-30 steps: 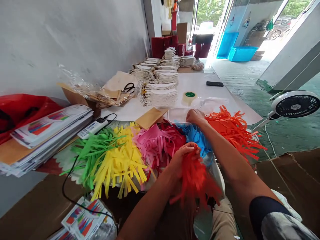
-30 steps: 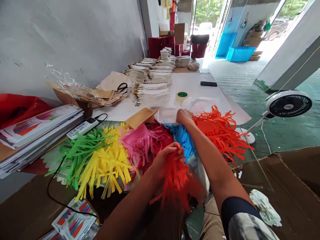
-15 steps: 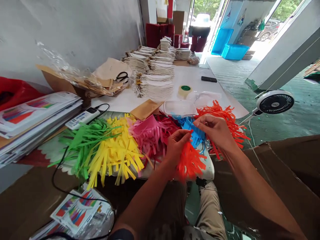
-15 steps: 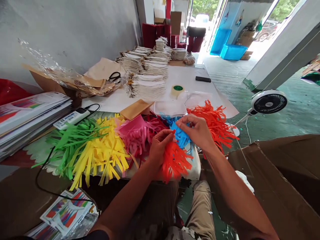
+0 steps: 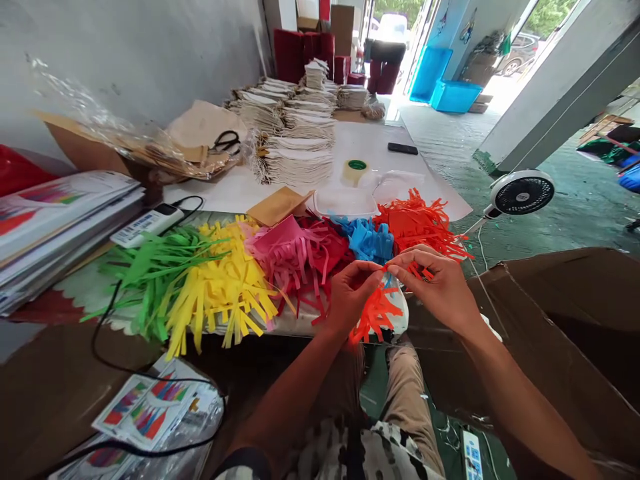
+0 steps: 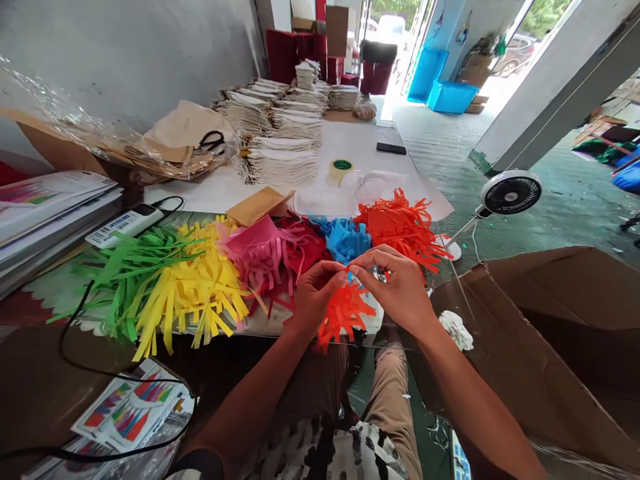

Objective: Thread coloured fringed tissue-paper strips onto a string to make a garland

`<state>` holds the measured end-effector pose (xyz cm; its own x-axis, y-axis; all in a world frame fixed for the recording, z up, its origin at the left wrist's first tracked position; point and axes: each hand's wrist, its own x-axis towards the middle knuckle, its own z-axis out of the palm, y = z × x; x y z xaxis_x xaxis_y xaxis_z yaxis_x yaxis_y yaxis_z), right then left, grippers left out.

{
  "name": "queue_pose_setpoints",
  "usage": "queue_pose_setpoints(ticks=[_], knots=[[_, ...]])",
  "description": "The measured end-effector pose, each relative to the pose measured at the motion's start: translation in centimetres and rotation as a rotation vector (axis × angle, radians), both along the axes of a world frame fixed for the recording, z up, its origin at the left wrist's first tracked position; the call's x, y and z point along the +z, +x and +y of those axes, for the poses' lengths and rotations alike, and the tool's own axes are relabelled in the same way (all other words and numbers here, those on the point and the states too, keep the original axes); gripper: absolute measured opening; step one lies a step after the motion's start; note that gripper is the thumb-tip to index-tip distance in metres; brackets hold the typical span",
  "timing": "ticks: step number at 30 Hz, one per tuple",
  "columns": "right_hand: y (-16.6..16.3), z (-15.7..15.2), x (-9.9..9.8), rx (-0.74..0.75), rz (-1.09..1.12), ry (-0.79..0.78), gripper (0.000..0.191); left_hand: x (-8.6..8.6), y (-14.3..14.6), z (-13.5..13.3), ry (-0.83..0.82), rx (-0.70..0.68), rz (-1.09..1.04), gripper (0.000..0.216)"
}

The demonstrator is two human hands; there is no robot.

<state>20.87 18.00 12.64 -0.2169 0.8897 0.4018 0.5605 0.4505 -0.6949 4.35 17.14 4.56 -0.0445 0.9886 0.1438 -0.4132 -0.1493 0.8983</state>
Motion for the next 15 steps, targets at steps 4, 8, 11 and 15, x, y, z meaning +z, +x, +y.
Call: queue_pose_setpoints(ticks=[4, 8, 11, 15], knots=[[0.3, -0.9, 0.1, 0.009, 0.014, -0.006, 0.025, 0.9, 0.1, -0.8, 0.001, -0.024, 0.038, 0.021], [0.6, -1.7, -0.1, 0.029, -0.013, -0.003, 0.028, 1.2, 0.4, -1.5, -0.025, -0.049, 0.027, 0.021], [0.8, -2.4, -0.2, 0.023, -0.033, 0.03, 0.027, 1.2, 0.7, -1.9, -0.03, -0.056, 0.013, 0.021], [0.8, -3.2, -0.6, -0.01, -0.039, 0.05, 0.023, 0.8, 1.3, -2.3, 0.0, -0.028, 0.03, 0.02]])
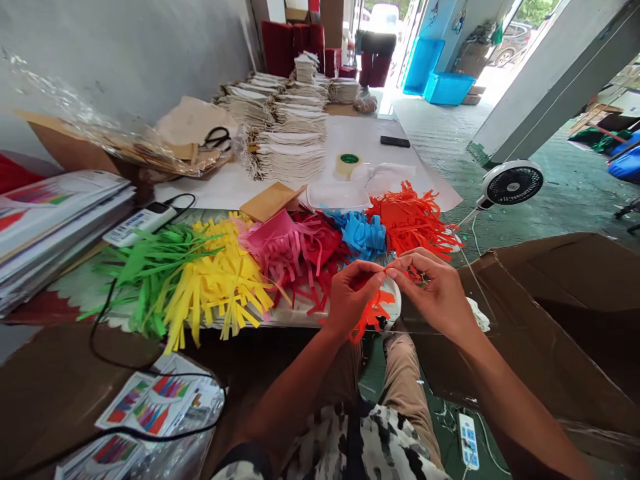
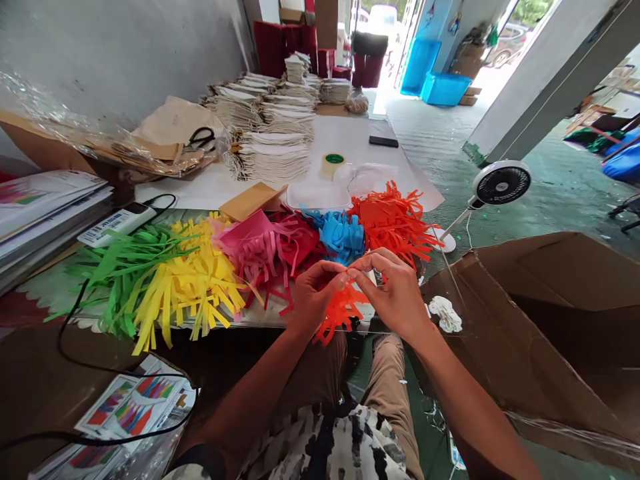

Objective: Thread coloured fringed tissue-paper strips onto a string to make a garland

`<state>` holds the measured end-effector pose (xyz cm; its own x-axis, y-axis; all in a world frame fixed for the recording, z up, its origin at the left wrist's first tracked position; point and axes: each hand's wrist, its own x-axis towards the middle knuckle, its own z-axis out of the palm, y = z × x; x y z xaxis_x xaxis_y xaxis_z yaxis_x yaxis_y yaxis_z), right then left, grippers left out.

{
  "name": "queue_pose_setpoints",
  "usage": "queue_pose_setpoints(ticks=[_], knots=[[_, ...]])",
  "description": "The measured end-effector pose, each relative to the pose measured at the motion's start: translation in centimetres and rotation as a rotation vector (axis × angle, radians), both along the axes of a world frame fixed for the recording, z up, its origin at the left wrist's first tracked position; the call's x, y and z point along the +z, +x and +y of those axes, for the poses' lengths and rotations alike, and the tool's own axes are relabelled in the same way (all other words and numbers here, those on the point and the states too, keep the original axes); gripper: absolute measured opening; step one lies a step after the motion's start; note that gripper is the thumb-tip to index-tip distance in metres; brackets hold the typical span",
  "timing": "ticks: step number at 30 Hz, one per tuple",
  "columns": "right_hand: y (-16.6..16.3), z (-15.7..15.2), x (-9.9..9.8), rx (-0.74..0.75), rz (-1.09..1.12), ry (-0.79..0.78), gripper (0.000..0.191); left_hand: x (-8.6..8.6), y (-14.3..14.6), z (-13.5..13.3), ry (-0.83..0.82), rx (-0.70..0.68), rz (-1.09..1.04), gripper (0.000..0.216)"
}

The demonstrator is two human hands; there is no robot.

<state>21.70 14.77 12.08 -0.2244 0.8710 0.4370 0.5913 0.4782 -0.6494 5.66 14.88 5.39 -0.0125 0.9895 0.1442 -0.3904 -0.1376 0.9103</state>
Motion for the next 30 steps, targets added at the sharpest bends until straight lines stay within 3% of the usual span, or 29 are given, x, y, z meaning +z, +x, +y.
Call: queue_pose_setpoints(ticks=[7, 12, 19, 25, 28, 30], knots=[[0.7, -1.2, -1.3, 0.001, 0.052, -0.146, 0.021, -0.6, 0.7, -0.2, 0.017, -0.011, -0.072, 0.029], [1.8, -1.6, -1.9, -0.058, 0.145, -0.154, 0.019, -0.7, 0.7, -0.4, 0.062, -0.06, 0.063, 0.017], [2.5, -2.8, -1.8, -0.044, 0.056, -0.159, 0.023, -0.7, 0.9, -1.1, 0.142, -0.265, 0.392, 0.028], [4.0, -3.5, -3.2, -0.233, 0.414, -0.178, 0.021, -1.6, 0.6, -1.7, 0.121, -0.34, 0.514, 0.039], [4.0, -3.6, -3.9, -0.119, 0.448, -0.285, 0.024, -1.6, 1.2, -1.5, 0.044, -0.357, 0.442, 0.04], [3.7, -3.8, -4.3, -0.034, 0.391, -0.326, 0.031, -1.2, 1.8, -1.3, 0.096, -0.393, 0.429, 0.037]])
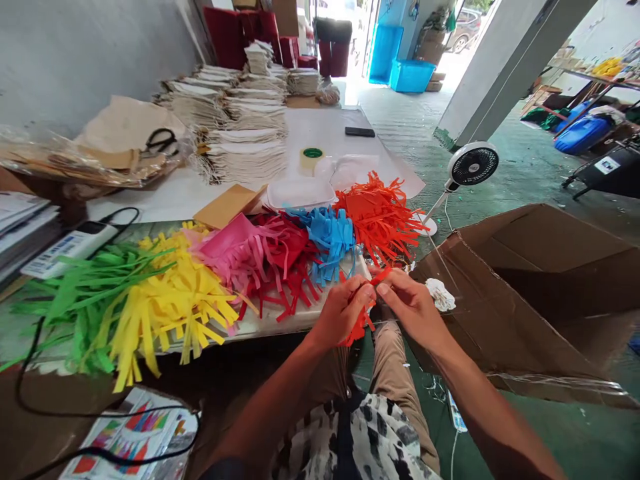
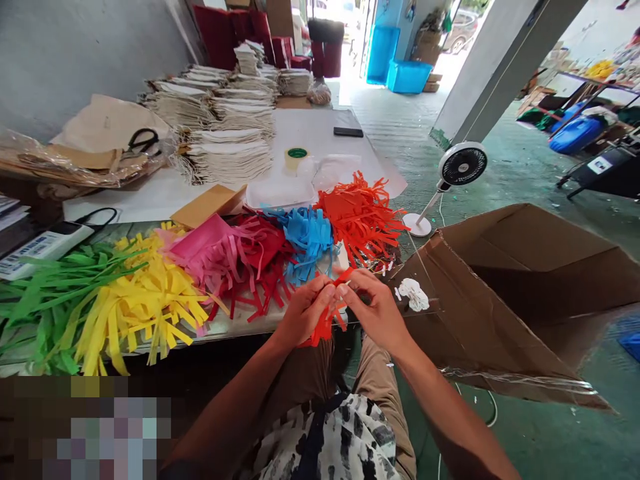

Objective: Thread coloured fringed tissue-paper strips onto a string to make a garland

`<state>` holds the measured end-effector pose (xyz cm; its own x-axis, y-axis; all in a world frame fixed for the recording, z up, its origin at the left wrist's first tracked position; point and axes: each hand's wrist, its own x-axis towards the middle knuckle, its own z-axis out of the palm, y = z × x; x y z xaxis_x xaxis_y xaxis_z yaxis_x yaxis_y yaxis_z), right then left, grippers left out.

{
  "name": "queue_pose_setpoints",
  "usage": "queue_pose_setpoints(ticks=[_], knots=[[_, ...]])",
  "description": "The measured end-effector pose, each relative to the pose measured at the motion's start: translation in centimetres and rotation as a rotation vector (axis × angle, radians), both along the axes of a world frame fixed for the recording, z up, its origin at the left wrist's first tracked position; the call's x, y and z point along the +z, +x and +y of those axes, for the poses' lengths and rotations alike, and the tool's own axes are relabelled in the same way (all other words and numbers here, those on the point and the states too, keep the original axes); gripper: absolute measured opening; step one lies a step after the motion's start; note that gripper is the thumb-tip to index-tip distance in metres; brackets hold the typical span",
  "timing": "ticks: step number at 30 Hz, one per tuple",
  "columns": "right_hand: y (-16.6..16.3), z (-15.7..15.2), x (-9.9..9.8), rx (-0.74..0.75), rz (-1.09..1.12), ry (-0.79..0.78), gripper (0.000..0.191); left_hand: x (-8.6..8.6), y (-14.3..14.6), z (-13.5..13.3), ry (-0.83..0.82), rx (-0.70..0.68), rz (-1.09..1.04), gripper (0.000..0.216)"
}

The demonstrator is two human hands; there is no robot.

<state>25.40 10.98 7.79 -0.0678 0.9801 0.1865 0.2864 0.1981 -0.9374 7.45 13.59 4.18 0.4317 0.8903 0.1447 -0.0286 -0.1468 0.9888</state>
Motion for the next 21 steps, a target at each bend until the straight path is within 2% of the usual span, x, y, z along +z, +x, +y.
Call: queue_pose_setpoints(ticks=[2, 4, 8, 10, 11, 13, 14, 15, 17, 19, 21], knots=[[0.0, -0.1, -0.3, -0.024, 0.008, 0.0, 0.04, 0.5, 0.7, 0.3, 0.073, -0.057, 0.02, 0.033], [0.6, 0.2, -0.6, -0.121, 0.098, -0.04, 0.037, 0.6, 1.4, 0.7, 0.095, -0.111, 0.076, 0.033], [4.2, 3.0, -0.9, -0.359, 0.312, -0.134, 0.037, -0.5, 2.5, 1.7, 0.102, -0.14, 0.344, 0.037], [7.0, 5.4, -0.9, -0.472, 0.326, -0.055, 0.04, -1.2, 2.8, 2.4, 0.153, -0.107, 0.49, 0.03], [8.4, 6.6, -0.8, -0.531, 0.281, 0.031, 0.041, -1.4, 2.9, 2.8, 0.186, -0.09, 0.537, 0.025], [11.0, 8.7, -0.7, -0.693, 0.056, 0.275, 0.043, -1.2, 3.0, 3.7, 0.259, -0.063, 0.582, 0.015], [12.0, 9.5, -0.7, -0.733, -0.029, 0.349, 0.044, -0.8, 3.1, 4.4, 0.303, -0.048, 0.592, 0.013], [12.8, 10.1, -0.7, -0.746, -0.127, 0.403, 0.044, -0.4, 3.1, 5.2, 0.354, -0.025, 0.606, 0.013], [13.5, 10.7, -1.1, -0.667, -0.279, 0.419, 0.038, 0.8, 3.3, 7.4, 0.458, 0.046, 0.655, 0.016], [13.1, 10.9, -2.0, -0.515, -0.398, 0.389, 0.028, 1.8, 3.5, 10.4, 0.541, 0.179, 0.716, 0.015], [12.0, 11.0, -3.2, -0.33, -0.569, 0.336, 0.026, 2.5, 3.6, 13.9, 0.57, 0.371, 0.752, 0.012]])
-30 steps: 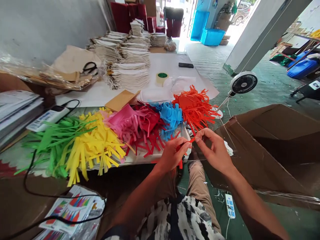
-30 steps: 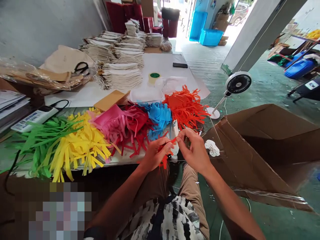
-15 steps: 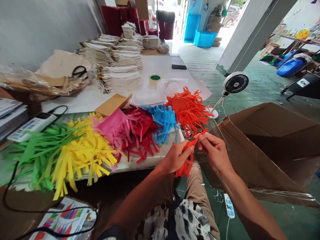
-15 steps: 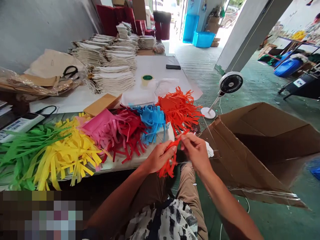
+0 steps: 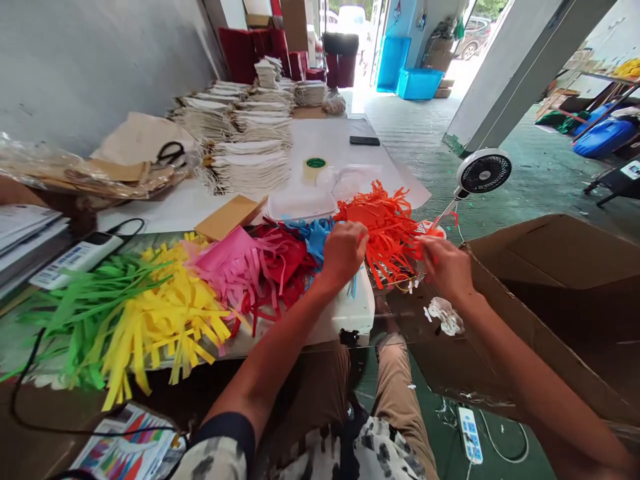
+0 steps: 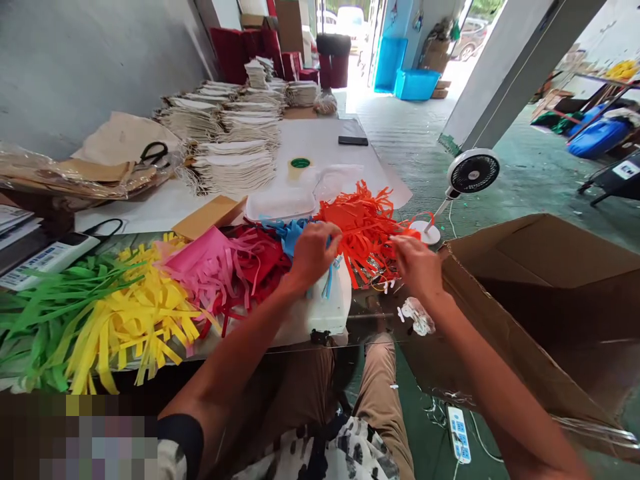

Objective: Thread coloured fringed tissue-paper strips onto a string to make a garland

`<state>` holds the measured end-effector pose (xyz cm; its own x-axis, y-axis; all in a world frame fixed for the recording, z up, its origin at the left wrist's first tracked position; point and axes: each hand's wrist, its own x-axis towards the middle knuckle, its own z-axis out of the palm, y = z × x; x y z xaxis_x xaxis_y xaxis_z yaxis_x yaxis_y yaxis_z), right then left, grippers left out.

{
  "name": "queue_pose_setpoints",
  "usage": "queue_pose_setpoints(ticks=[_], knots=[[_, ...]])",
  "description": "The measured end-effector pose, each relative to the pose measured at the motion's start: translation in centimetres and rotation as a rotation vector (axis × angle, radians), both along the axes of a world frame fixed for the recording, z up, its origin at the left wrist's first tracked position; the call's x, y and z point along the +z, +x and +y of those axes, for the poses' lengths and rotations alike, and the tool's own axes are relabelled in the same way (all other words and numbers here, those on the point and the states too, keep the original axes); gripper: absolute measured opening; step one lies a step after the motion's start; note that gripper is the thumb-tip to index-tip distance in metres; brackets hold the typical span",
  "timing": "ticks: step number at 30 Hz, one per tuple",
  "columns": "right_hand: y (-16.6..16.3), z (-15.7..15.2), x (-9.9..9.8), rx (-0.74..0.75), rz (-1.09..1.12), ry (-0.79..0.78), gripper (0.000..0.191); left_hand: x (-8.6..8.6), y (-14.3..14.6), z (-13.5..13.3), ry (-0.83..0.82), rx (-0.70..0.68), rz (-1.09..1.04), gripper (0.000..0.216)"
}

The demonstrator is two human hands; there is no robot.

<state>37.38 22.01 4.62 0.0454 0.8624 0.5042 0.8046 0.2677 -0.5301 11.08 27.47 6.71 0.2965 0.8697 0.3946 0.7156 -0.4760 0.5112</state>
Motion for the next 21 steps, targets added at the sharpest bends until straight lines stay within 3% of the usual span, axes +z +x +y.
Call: queue_pose_setpoints(ticks=[4, 8, 14, 21], knots=[[-2.2, 0.3, -1.4, 0.11, -0.399, -0.194, 0.032, 0.0, 0.1, 6.5, 0.02, 0.191, 0.003, 0.03], [-3.0, 1.0, -0.4, 0.092, -0.431, -0.232, 0.031, -0.7, 0.1, 10.0, -0.099, 0.215, 0.005, 0.022], [-3.9, 2.8, 2.0, 0.093, -0.415, -0.187, 0.03, -0.3, -0.6, 11.0, -0.053, 0.138, -0.011, 0.024], [-6.5, 5.7, 3.2, 0.072, -0.353, -0.091, 0.033, 1.3, -0.6, 10.7, 0.072, 0.025, 0.159, 0.035]])
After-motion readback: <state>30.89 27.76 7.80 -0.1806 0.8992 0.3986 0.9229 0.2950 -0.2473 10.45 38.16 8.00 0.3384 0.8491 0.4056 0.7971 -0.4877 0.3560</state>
